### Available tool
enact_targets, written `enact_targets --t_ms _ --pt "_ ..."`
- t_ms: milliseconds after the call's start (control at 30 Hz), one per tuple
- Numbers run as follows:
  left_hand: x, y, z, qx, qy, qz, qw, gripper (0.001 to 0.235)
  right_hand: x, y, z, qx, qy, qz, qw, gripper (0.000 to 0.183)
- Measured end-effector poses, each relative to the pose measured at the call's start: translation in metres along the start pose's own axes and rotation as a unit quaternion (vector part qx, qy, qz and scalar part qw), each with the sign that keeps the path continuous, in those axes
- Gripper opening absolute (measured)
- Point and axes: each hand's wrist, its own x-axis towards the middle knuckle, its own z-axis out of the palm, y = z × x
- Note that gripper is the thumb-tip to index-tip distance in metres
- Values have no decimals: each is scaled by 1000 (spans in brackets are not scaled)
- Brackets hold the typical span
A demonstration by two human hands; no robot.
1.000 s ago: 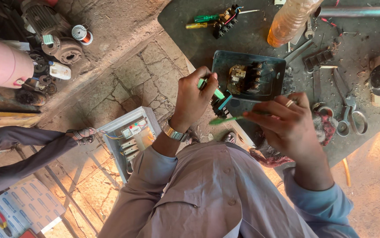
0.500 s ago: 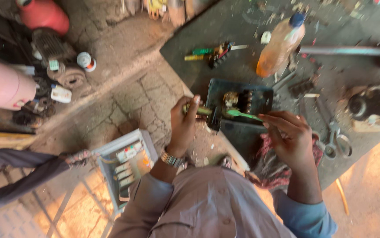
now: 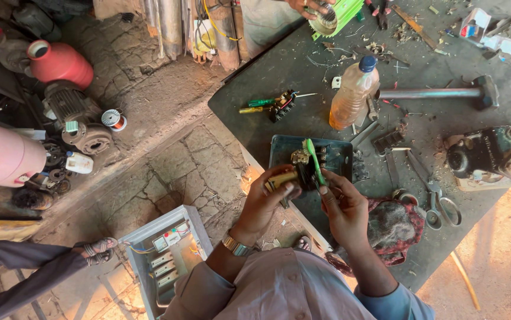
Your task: The person cleans electrical components using a toothbrush and a liquid from a plastic bottle. They scrub the components, pour liquid onto them, and continue scrubbing. The person handles multiple small parts and tools on a cluttered workbench.
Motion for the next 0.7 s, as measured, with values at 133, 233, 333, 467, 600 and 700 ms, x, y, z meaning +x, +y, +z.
enact_targets --t_ms 133,233,333,467,600,700 --pt "3 3 -8 183 -42 -18 982 34 0 -1 -2 -8 21 30 999 39" --pt "0 3 -10 272 -81 -11 959 29 -3 0 2 -10 11 -4 1000 40" --pt "-5 4 -6 343 -71 11 936 32 -5 1 1 -7 11 -34 999 37" --pt "-6 16 5 491 -60 81 865 30 -1 -8 1 -9 -10 -30 999 35" --pt "-2 20 11 610 -18 302 733 38 -1 -20 -1 -190 27 -83 978 32" --pt "0 21 9 647 1 123 752 23 -6 -36 -12 -287 25 -165 943 30"
